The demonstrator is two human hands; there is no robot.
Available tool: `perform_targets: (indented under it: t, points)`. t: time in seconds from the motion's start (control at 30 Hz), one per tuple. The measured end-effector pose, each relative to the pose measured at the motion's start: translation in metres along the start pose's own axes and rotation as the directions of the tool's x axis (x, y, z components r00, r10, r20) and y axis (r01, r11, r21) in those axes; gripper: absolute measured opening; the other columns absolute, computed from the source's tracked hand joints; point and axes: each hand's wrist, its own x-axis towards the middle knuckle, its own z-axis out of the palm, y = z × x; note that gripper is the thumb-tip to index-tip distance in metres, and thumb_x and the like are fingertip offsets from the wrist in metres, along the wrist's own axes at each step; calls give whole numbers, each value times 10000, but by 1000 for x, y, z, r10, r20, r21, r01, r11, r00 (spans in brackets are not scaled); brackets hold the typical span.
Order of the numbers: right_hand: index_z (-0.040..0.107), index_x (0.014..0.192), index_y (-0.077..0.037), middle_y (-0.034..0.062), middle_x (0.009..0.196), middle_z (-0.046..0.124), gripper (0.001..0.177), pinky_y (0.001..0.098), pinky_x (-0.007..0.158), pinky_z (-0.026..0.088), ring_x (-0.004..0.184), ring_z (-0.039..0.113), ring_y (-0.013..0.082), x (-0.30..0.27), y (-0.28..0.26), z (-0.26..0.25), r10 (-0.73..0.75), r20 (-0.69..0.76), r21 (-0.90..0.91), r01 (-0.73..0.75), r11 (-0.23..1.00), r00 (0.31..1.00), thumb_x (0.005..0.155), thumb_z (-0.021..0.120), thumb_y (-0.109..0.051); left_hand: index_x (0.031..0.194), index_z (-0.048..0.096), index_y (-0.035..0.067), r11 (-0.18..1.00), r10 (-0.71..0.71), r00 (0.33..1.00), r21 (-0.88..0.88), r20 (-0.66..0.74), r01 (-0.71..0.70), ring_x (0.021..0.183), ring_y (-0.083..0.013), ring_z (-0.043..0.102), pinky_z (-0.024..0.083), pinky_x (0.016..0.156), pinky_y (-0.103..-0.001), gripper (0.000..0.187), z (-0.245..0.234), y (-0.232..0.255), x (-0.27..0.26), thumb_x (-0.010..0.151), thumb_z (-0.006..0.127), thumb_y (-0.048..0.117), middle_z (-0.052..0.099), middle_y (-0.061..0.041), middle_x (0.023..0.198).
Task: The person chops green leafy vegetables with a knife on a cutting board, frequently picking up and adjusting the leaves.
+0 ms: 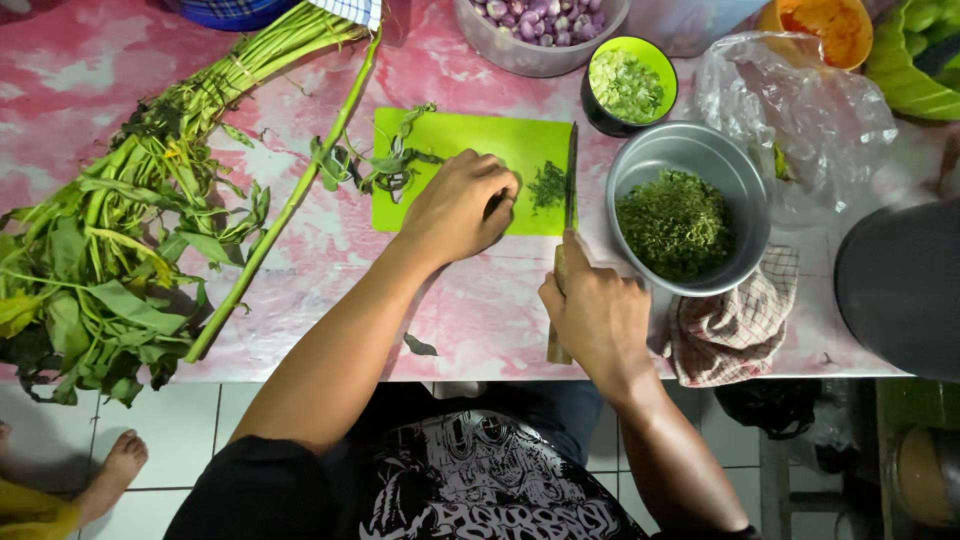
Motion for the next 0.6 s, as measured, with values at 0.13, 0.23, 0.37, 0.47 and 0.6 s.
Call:
perform_targets:
  t: [0.13, 0.23, 0.37, 0.47, 0.6]
  points:
    - [642, 1345, -83, 165, 609, 689, 555, 486, 545, 550, 502, 679, 347, 0, -10, -7, 11, 3, 13, -11, 1000, 1000, 856, 697, -341, 924, 611, 60, 996, -46, 998, -77, -31, 43, 921, -345, 588, 494, 827, -458, 134, 0, -1, -1, 831, 700, 93, 635, -99, 912]
    - [636, 1348, -93, 170, 605, 692, 543, 488, 540, 553, 491, 681, 352, -1, -22, -9, 25, 52, 24, -27, 999, 998, 866, 686, -337, 890, 628, 67, 998, -51, 999, -43, -2, 51, 940, -354, 584, 495, 835, -459, 93, 0, -1, -2, 842, 701, 96, 630, -111, 917]
    - [613, 1360, -80, 162, 600, 688, 534, 479, 534, 558, 509, 690, 347, 2, -34, -9, -18, 94, 85, 10, 996, 995, 885, 667, -318, 892, 652, 64, 996, -84, 996, -27, 26, 84, 955, -359, 580, 500, 841, -463, 66, 2, 0, -1, 843, 679, 99, 635, -113, 935]
    - [605, 1364, -91, 160, 596, 689, 538, 485, 532, 559, 508, 690, 353, 4, -40, -7, -25, 114, 82, 15, 997, 993, 882, 664, -324, 918, 673, 63, 998, -55, 998, -5, 11, 55, 974, -363, 582, 503, 865, -466, 88, 4, -4, -1, 840, 668, 104, 636, -117, 950]
    - [607, 1353, -86, 174, 604, 688, 533, 497, 523, 562, 530, 697, 364, 4, -45, 0, -28, 114, 33, 24, 999, 993, 879, 660, -324, 941, 694, 66, 999, -47, 999, 23, 15, 47, 986, -363, 589, 507, 890, -462, 110, 7, -7, -3, 845, 655, 104, 651, -114, 968]
